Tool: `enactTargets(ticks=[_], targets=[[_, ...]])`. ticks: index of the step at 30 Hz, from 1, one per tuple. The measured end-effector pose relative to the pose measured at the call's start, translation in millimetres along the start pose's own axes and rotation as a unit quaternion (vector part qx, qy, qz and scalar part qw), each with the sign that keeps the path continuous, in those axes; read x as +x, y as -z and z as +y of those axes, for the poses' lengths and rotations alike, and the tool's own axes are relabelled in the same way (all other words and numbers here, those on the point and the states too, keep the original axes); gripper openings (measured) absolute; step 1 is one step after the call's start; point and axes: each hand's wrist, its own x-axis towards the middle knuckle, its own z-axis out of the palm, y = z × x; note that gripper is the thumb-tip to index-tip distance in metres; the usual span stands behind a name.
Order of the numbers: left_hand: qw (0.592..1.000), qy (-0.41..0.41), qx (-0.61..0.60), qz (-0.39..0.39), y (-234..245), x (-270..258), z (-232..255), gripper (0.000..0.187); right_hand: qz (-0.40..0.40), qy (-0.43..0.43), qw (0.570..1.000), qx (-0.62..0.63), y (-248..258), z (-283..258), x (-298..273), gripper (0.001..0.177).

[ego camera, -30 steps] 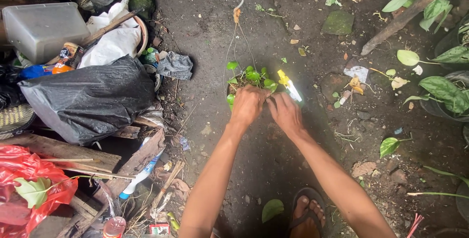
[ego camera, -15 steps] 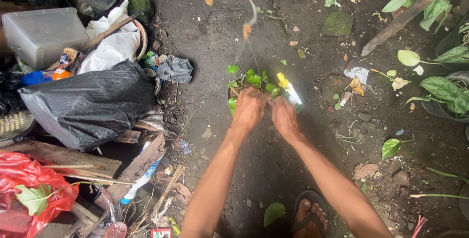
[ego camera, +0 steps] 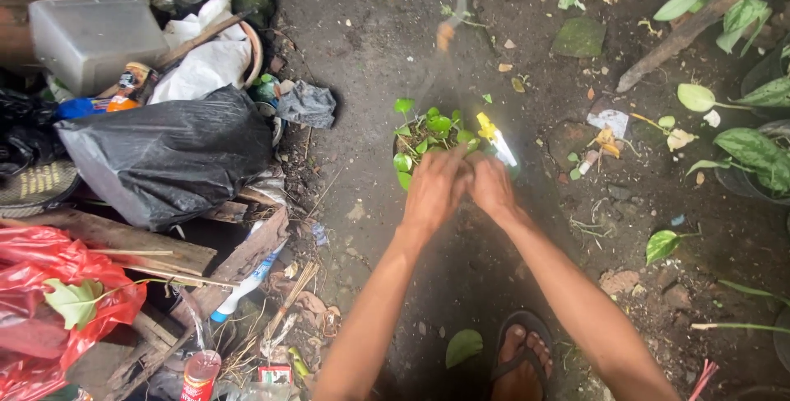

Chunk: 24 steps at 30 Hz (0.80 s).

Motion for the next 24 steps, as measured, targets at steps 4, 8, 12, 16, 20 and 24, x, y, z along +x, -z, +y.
enactTargets(ticks=[4, 8, 12, 16, 20, 24], targets=[[0.978, -0.026, -0.034, 0.203, -34, -55, -41, 0.025, 0.077, 0.046, 0.996, 0.016, -22, 22, -14, 0.036], [0.94, 0.215, -0.138, 0.226, -50, -75, -98, 0.023, -0.011, 0.008, 1.0, -0.001, -9, 8, -49, 0.033], [0.92, 0.288, -0.253, 0.083, -30, -60, -112, 0.046, -0.168, 0.087, 0.981, 0.039, -13, -31, -56, 0.029], [0.912, 0.287, -0.286, 0.061, -50, -49, -134, 0.029, -0.181, 0.12, 0.976, 0.013, 8, -79, -69, 0.039], [0.903, 0.306, -0.293, 0.07, -51, -51, -134, 0.017, -0.039, 0.141, 0.983, -0.114, -30, -65, -43, 0.035], [0.921, 0.276, -0.274, 0.035, -47, -56, -125, 0.012, -0.006, 0.127, 0.983, -0.136, -30, -76, -38, 0.048]])
